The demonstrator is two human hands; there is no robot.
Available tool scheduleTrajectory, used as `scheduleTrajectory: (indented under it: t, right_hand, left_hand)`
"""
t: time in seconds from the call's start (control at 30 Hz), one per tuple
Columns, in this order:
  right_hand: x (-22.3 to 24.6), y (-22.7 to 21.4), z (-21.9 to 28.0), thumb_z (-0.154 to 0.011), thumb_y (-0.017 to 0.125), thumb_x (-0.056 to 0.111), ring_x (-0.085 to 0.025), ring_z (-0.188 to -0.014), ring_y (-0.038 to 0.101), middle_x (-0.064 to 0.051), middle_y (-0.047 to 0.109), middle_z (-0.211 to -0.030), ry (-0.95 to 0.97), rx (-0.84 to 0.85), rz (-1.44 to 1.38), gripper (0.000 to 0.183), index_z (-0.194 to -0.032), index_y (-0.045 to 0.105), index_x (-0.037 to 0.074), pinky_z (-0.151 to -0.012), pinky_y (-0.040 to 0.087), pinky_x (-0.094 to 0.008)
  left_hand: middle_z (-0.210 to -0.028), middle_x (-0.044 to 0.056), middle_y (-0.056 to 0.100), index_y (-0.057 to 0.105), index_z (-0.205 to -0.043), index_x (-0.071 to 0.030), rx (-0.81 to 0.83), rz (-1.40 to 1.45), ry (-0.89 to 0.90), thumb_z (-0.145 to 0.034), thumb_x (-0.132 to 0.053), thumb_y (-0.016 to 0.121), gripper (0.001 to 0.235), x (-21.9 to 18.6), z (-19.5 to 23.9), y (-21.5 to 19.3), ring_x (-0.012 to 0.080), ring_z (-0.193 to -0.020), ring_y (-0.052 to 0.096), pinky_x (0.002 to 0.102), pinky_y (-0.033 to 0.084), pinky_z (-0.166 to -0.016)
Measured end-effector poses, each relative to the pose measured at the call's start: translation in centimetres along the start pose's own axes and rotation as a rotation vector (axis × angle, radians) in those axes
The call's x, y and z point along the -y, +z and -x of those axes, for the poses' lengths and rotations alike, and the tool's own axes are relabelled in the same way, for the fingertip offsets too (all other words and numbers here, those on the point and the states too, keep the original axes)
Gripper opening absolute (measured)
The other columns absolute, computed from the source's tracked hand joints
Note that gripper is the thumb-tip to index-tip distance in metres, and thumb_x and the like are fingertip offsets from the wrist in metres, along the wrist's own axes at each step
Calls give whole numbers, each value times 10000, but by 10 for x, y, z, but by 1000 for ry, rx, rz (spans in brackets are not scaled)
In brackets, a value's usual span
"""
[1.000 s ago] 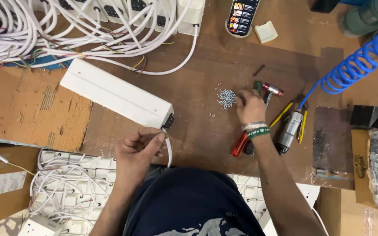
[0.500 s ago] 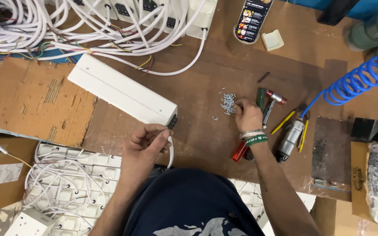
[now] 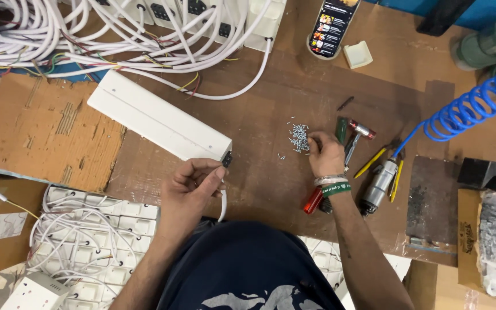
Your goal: The person assembles a white electrical box by inserting screws into pre-drilled holes using a pneumatic screwdriver. They handle multiple screws, position the box, and tighten the screws to secure the components.
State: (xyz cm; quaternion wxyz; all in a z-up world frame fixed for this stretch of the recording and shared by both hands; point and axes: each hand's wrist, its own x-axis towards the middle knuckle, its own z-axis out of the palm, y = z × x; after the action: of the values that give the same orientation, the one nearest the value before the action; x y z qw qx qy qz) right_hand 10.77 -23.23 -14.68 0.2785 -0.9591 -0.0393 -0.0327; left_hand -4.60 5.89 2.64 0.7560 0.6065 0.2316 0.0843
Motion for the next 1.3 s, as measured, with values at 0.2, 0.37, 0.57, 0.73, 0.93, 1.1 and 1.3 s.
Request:
scheduleTrajectory:
  t: [0.2, 0.37, 0.57, 0.73, 0.93, 1.1, 1.3]
  right_hand:
    - [2, 2, -2, -935, 737, 269, -363, -943, 721, -76, 736, -946, -10, -1, 19, 108, -1039, 766, 262, -840, 584, -504]
    - [7, -3, -2, -938, 727, 222, -363, -963, 720, -72, 739, -956, -12, 15, 23, 123, -1051, 768, 247, -857, 577, -502]
    - [5, -5, 2, -919, 733, 178, -395, -967, 713, -97, 739, -959, -31, 18, 1, 154, -1061, 767, 228, -865, 566, -523]
    - [2, -3, 4, -924, 760, 276, -335, -927, 731, -54, 745, -906, 1, -8, 45, 114, -1037, 770, 272, -826, 585, -489]
    - [7, -9, 12, -899, 747, 281, -381, -976, 724, -91, 764, -964, 58, 123, 66, 194, -1093, 760, 265, -859, 578, -524]
    - [28, -34, 27, -879, 759, 386, -390, -989, 727, -110, 759, -997, 71, 220, 116, 271, -1136, 752, 299, -891, 582, -524]
    - [73, -84, 49, -870, 786, 237, -368, -1044, 731, -170, 783, -1052, -1, 351, -250, 299, -1155, 756, 149, -936, 566, -493]
  left_hand:
    - [-805, 197, 755, 746, -1027, 103, -8, 24, 42, -861, 23, 785, 188, 7, -2, -3, 178, -638, 742, 272, 645, -554]
    - [-756, 197, 759, 768, -1019, 109, -26, 1, 65, -852, 45, 784, 179, 3, 1, -3, 177, -616, 742, 273, 639, -544]
    - [-629, 158, 733, 785, -1042, 45, 9, -49, 78, -882, -27, 783, 176, -15, 1, 3, 134, -521, 713, 202, 581, -480]
    - [-865, 233, 792, 735, -1110, 84, 21, 49, 23, -908, -5, 726, 220, -15, -3, 1, 198, -674, 775, 246, 637, -551]
    - [-868, 220, 799, 729, -1092, 89, 57, 29, 29, -907, -27, 737, 218, -16, -4, 4, 176, -680, 768, 234, 635, -549]
    - [-875, 247, 793, 715, -1110, 91, 58, 60, 7, -912, -8, 720, 222, -11, -4, -3, 221, -680, 782, 259, 641, -539]
    - [-852, 205, 796, 758, -1060, 34, 4, -55, 122, -883, -44, 775, 194, -3, -7, -1, 227, -695, 783, 273, 644, -548]
